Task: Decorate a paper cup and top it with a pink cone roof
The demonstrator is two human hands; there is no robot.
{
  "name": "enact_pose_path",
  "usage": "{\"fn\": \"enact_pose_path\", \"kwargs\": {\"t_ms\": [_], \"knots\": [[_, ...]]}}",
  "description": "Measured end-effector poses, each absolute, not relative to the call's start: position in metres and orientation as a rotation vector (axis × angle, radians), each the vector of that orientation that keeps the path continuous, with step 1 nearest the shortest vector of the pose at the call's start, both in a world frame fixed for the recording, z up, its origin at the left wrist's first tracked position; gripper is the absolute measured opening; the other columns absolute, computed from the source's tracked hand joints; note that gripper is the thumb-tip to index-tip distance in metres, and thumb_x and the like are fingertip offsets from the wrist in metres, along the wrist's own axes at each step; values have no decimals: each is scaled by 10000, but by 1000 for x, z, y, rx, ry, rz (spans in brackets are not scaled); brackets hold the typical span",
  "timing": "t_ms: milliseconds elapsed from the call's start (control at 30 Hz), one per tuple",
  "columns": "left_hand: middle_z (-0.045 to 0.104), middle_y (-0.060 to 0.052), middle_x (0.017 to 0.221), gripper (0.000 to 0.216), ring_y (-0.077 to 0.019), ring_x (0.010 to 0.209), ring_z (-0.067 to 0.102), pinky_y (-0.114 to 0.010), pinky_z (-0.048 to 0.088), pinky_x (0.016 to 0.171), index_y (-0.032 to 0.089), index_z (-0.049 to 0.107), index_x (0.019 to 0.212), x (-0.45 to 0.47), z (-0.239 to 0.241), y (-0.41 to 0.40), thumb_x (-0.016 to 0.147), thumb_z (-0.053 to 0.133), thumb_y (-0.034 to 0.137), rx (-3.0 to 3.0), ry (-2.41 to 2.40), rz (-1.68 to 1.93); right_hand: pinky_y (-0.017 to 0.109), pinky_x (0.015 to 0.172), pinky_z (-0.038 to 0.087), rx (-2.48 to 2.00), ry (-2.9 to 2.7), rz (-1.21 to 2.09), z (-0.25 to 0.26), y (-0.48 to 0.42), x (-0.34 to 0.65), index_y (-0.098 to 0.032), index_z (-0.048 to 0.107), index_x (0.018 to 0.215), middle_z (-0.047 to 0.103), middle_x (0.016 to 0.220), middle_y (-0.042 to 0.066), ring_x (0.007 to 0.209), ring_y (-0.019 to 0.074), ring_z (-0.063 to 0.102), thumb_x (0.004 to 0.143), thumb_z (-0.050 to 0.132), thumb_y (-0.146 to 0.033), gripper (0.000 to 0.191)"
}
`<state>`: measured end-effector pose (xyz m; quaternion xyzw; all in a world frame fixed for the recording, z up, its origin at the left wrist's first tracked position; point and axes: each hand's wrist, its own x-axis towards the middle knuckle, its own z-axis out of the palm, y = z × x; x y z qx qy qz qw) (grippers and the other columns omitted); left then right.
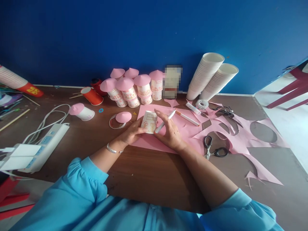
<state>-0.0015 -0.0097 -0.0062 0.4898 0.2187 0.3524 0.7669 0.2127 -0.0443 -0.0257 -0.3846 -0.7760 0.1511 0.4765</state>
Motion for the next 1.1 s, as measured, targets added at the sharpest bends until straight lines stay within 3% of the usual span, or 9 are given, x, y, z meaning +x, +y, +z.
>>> {"fn": "enact_pose_path", "kwargs": {"t_ms": [200, 400, 700, 800, 933, 1100], "knots": [[696, -135, 1368, 622, -340, 1276, 640, -425, 502, 1045, 200, 633, 1386, -4, -9, -8, 799, 799, 324, 1039, 433, 759, 608, 1167, 534, -944, -1872, 381, -24, -44, 213, -343, 303, 1616, 500, 1640, 120, 1492, 337, 524, 888, 780, -233, 877], [669, -103, 1419, 684, -321, 1287, 636, -466, 502, 1086, 296, 598, 1430, -6, -12, -6, 794, 850, 310, 1141, 448, 714, 618, 1168, 523, -946, -1879, 384, -24, -45, 213, -343, 286, 1622, 503, 1633, 133, 1493, 341, 519, 898, 782, -238, 884], [715, -127, 1295, 669, -311, 1158, 708, -489, 548, 1041, 226, 598, 1377, -1, -12, -7, 778, 883, 311, 1096, 503, 866, 635, 1044, 598, -1062, -1840, 375, 1, -50, 206, -357, 242, 1641, 477, 1632, 160, 1342, 370, 632, 911, 802, -321, 921], [734, -102, 1191, 595, -271, 1059, 723, -467, 580, 981, 210, 639, 1309, 0, -9, -6, 775, 885, 297, 1096, 523, 886, 607, 1035, 612, -1052, -1924, 399, 14, -58, 209, -356, 278, 1634, 512, 1604, 145, 1338, 362, 636, 939, 755, -275, 847], [744, -93, 1125, 569, -259, 1024, 717, -449, 593, 939, 202, 657, 1271, 1, -5, -6, 762, 892, 299, 1117, 542, 862, 544, 911, 664, -1052, -1880, 438, 13, -63, 213, -364, 332, 1604, 618, 1501, 122, 1160, 318, 731, 978, 688, -238, 731], [745, -110, 1141, 546, -270, 1027, 732, -451, 590, 944, 187, 648, 1257, 0, -5, -7, 776, 874, 316, 1127, 570, 859, 451, 843, 681, -1041, -1814, 480, -6, -59, 216, -326, 514, 1438, 717, 1358, 100, 1037, 243, 768, 1042, 580, -212, 417]]}}
